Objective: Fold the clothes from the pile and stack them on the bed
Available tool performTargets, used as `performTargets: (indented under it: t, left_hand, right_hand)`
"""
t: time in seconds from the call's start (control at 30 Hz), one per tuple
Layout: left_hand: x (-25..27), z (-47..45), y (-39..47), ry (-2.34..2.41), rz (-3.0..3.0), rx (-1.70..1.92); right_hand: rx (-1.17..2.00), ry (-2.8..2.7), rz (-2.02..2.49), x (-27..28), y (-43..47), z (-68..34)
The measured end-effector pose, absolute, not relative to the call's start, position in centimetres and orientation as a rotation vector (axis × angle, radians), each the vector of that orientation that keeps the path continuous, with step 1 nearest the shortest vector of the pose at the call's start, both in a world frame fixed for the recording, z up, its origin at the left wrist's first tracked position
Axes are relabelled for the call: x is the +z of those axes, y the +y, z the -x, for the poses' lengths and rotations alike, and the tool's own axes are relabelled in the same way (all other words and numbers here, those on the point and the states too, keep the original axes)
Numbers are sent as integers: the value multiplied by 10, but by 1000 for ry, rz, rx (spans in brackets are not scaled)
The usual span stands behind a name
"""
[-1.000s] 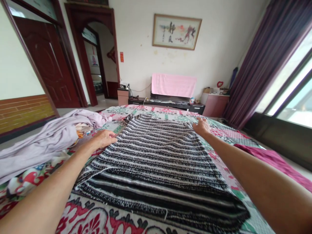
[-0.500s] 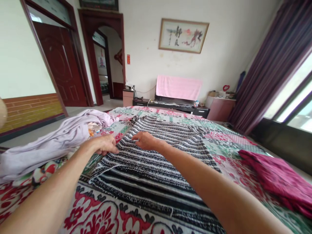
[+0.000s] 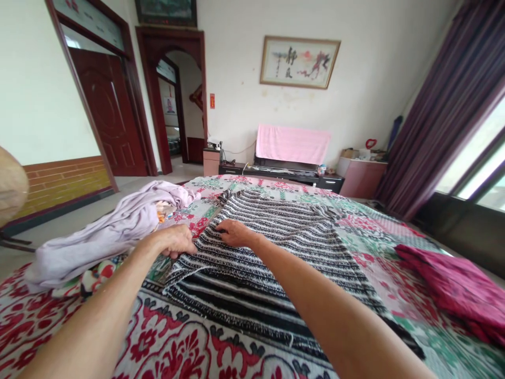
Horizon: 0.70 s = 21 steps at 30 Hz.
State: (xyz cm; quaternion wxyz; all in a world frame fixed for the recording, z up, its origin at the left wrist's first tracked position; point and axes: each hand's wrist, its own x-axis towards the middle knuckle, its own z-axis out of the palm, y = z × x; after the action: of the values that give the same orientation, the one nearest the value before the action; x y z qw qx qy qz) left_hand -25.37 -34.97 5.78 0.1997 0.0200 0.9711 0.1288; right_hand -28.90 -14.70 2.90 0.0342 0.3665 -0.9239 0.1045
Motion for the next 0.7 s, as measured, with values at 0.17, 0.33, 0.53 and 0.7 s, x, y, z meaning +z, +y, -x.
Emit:
performTargets:
  t: [0.17, 0.33, 0.53, 0.7]
  left_hand:
    - [57, 252, -351, 2708, -75, 376]
    - [56, 251, -351, 2705, -71, 365]
    - [52, 252, -349, 2726, -89, 316]
    - [45, 253, -342, 2835, -114, 198]
  right_hand:
    - [313, -2924, -1038, 44, -110, 282]
    - [169, -3046, -810, 47, -18, 270]
    - [53, -3021, -106, 29, 104, 229]
    - [242, -3018, 224, 28, 132, 194]
